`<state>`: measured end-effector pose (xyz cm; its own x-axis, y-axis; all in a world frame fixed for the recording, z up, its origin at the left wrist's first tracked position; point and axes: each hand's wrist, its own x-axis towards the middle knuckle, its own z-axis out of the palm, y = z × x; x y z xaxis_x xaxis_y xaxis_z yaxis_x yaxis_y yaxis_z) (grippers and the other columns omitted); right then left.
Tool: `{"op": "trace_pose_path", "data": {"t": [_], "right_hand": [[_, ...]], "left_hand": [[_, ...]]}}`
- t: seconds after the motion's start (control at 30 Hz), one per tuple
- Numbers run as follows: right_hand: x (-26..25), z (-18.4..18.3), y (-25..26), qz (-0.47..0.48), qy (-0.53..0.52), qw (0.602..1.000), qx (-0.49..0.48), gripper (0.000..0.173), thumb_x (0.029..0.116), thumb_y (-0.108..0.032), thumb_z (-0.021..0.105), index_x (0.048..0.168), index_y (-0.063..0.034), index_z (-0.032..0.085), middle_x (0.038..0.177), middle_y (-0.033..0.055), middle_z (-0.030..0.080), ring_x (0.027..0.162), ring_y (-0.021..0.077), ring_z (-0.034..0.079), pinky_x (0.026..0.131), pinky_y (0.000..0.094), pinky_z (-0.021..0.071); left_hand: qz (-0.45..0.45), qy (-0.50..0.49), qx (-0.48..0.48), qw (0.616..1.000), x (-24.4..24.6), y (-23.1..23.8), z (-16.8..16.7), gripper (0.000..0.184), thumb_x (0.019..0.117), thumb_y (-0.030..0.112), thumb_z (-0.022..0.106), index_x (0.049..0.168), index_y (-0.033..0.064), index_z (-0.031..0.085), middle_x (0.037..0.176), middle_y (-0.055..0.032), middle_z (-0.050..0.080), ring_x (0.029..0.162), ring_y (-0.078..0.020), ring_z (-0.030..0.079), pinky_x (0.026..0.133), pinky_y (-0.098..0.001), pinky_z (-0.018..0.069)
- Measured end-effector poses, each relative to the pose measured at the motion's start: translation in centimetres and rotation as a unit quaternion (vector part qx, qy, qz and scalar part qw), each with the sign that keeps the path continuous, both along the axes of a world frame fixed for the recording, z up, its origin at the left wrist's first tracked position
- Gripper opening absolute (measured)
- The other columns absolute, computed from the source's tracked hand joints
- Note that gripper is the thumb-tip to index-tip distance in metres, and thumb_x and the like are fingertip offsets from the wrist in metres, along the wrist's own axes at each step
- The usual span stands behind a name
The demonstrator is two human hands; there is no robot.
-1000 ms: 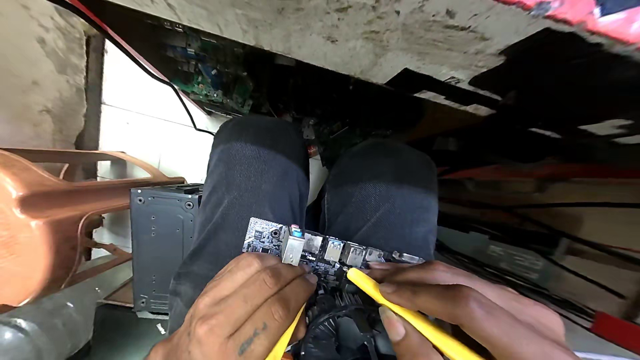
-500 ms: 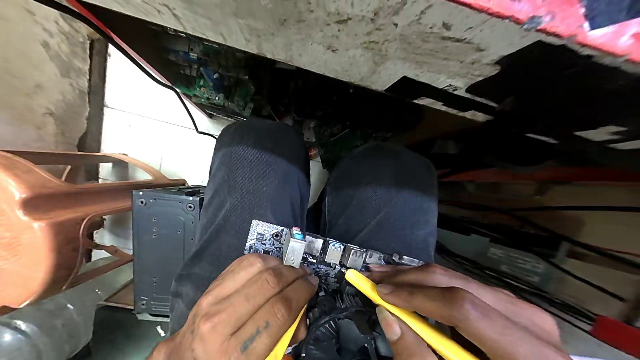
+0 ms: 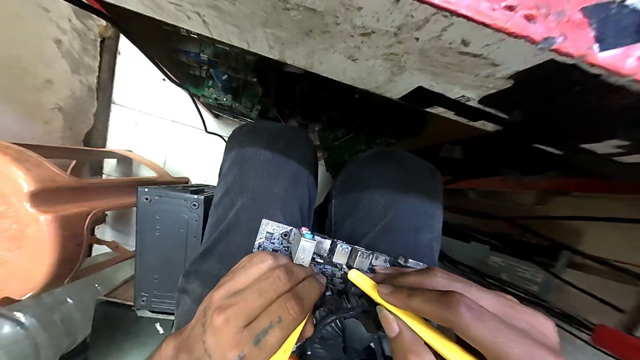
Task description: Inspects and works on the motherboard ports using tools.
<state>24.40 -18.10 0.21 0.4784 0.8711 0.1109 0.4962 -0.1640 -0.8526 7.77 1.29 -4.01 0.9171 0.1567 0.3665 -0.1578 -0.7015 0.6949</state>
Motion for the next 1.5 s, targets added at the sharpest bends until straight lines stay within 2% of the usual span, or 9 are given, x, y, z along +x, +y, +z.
{"op": "trace_pose_path", "data": {"t": [0.93, 1.03, 1.23, 1.37, 1.5], "right_hand": [[0.0, 0.0, 0.1, -0.006, 0.006, 1.000, 0.005, 0.016, 0.0976, -0.019, 0.064, 0.094, -0.0045, 0.071, 0.092, 0.0048, 0.075, 0.095, 0.0098, 0.073, 0.085, 0.0248, 0.0619], [0.0, 0.1, 0.1, -0.008, 0.014, 1.000, -0.005, 0.015, 0.0972, -0.019, 0.065, 0.097, -0.0049, 0.072, 0.095, 0.0042, 0.075, 0.095, 0.0089, 0.072, 0.084, 0.0233, 0.0613], [0.0, 0.0, 0.4, -0.015, 0.000, 1.000, -0.008, 0.014, 0.0949, -0.019, 0.072, 0.102, -0.0080, 0.075, 0.096, 0.0013, 0.074, 0.088, 0.0032, 0.069, 0.074, 0.0151, 0.0571], [0.4, 0.5, 0.8, 0.013, -0.014, 1.000, -0.023, 0.016, 0.0959, -0.019, 0.072, 0.107, -0.0074, 0.076, 0.097, 0.0024, 0.074, 0.090, 0.0042, 0.068, 0.076, 0.0170, 0.0561], [0.7, 0.6, 1.2, 0.034, -0.027, 0.998, -0.039, 0.016, 0.0969, -0.017, 0.070, 0.110, -0.0111, 0.076, 0.102, 0.0016, 0.072, 0.094, 0.0040, 0.066, 0.078, 0.0159, 0.0539]], "left_hand": [[0.003, -0.001, 0.009, 1.000, 0.1, 0.0, 0.0, 0.014, 0.1017, 0.017, 0.060, 0.110, 0.0076, 0.067, 0.104, -0.0057, 0.071, 0.097, -0.0152, 0.066, 0.087, -0.0258, 0.0525], [0.000, -0.001, 0.011, 1.000, 0.1, 0.1, 0.0, 0.014, 0.1021, 0.016, 0.060, 0.110, 0.0073, 0.067, 0.104, -0.0058, 0.071, 0.098, -0.0151, 0.066, 0.087, -0.0262, 0.0527], [-0.002, -0.002, 0.010, 1.000, 0.1, 0.1, 0.0, 0.014, 0.1018, 0.017, 0.060, 0.109, 0.0074, 0.067, 0.103, -0.0052, 0.071, 0.098, -0.0146, 0.066, 0.087, -0.0260, 0.0529], [-0.003, -0.003, 0.011, 1.000, 0.2, 0.1, 0.0, 0.015, 0.1021, 0.018, 0.060, 0.110, 0.0072, 0.067, 0.104, -0.0055, 0.071, 0.098, -0.0150, 0.066, 0.087, -0.0258, 0.0527], [-0.003, -0.004, 0.008, 1.000, 0.2, 0.1, 0.0, 0.015, 0.1015, 0.017, 0.060, 0.110, 0.0070, 0.068, 0.104, -0.0056, 0.071, 0.099, -0.0153, 0.066, 0.087, -0.0260, 0.0528]]}}
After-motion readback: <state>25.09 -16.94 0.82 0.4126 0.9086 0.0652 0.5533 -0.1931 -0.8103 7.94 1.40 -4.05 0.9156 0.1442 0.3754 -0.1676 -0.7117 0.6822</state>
